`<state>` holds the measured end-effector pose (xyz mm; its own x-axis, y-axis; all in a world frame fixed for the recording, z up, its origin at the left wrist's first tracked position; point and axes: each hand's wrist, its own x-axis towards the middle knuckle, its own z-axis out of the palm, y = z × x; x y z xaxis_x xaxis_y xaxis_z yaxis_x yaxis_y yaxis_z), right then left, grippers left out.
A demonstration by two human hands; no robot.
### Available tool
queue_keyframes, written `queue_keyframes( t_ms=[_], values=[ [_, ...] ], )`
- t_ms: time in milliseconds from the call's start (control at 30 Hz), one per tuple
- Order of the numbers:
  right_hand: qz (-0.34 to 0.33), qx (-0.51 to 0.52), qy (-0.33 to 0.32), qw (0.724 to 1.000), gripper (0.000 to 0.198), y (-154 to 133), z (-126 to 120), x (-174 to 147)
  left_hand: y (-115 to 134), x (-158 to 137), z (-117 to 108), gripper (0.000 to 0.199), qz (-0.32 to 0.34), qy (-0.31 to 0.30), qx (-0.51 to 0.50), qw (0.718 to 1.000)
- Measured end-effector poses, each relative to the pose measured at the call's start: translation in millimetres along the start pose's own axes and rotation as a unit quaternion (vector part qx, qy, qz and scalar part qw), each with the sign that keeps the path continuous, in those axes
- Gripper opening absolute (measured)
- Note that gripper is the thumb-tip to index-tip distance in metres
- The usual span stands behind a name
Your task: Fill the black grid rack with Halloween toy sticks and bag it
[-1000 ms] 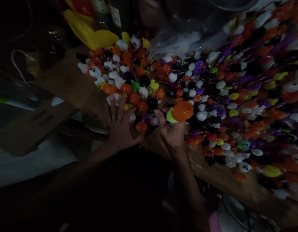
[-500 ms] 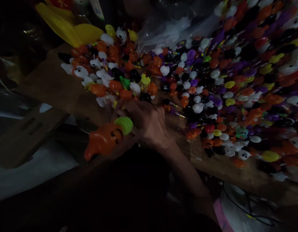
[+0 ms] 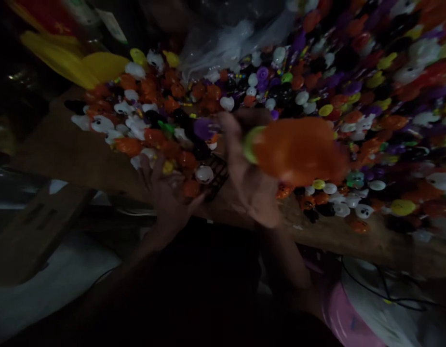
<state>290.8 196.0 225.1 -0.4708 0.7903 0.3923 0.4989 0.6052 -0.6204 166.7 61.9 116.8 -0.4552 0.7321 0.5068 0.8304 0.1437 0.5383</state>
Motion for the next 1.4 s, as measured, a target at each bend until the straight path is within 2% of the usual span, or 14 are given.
queue_keyframes(
  t_ms=[67,100,167,267,367,433,533,633,767,867,933,1100,1200,1400],
  values=[
    [0.100,0.066,0.123,0.985,0.033,27,-4,-10,6,9,-23,0.076,0.036,0.014,0.002,0.999],
    [0.147,0.101,0.141,0.974,0.031,40,-4,-17,9,14,-33,0.085,0.061,0.012,0.004,0.998],
    [0.230,0.153,0.104,0.955,0.034,65,-1,-34,15,25,-47,0.085,0.125,-0.030,0.024,0.991],
    [0.289,0.190,0.030,0.938,0.039,94,13,-54,18,45,-44,0.069,0.232,-0.129,0.048,0.963],
    [0.285,0.176,-0.026,0.942,0.038,114,24,-63,13,60,-29,0.042,0.279,-0.205,0.039,0.937],
    [0.277,0.128,-0.043,0.951,0.037,125,23,-66,7,65,-23,0.031,0.283,-0.193,0.038,0.939],
    [0.244,0.046,-0.042,0.968,0.029,132,11,-74,-4,64,-25,0.032,0.277,-0.163,0.046,0.946],
    [0.177,0.023,-0.035,0.983,0.018,121,0,-81,-9,60,-29,0.038,0.275,-0.166,0.056,0.945],
    [0.068,0.124,-0.049,0.989,0.019,84,9,-84,-8,58,-32,0.031,0.254,-0.182,0.042,0.949],
    [0.092,0.231,-0.151,0.957,0.024,65,33,-79,-9,57,-35,0.030,0.261,-0.170,0.045,0.949],
    [0.133,0.236,-0.195,0.943,0.022,64,46,-71,-9,56,-37,0.030,0.262,-0.161,0.066,0.949],
    [0.163,0.132,-0.138,0.968,0.012,77,51,-52,-4,53,-32,0.033,0.255,-0.135,0.073,0.955],
    [0.136,0.150,-0.161,0.966,0.013,76,45,-53,1,54,-27,0.040,0.241,-0.119,0.070,0.961],
    [0.117,0.176,-0.185,0.960,0.012,83,50,-58,7,61,-28,0.034,0.188,-0.179,0.081,0.962]
  ],
)
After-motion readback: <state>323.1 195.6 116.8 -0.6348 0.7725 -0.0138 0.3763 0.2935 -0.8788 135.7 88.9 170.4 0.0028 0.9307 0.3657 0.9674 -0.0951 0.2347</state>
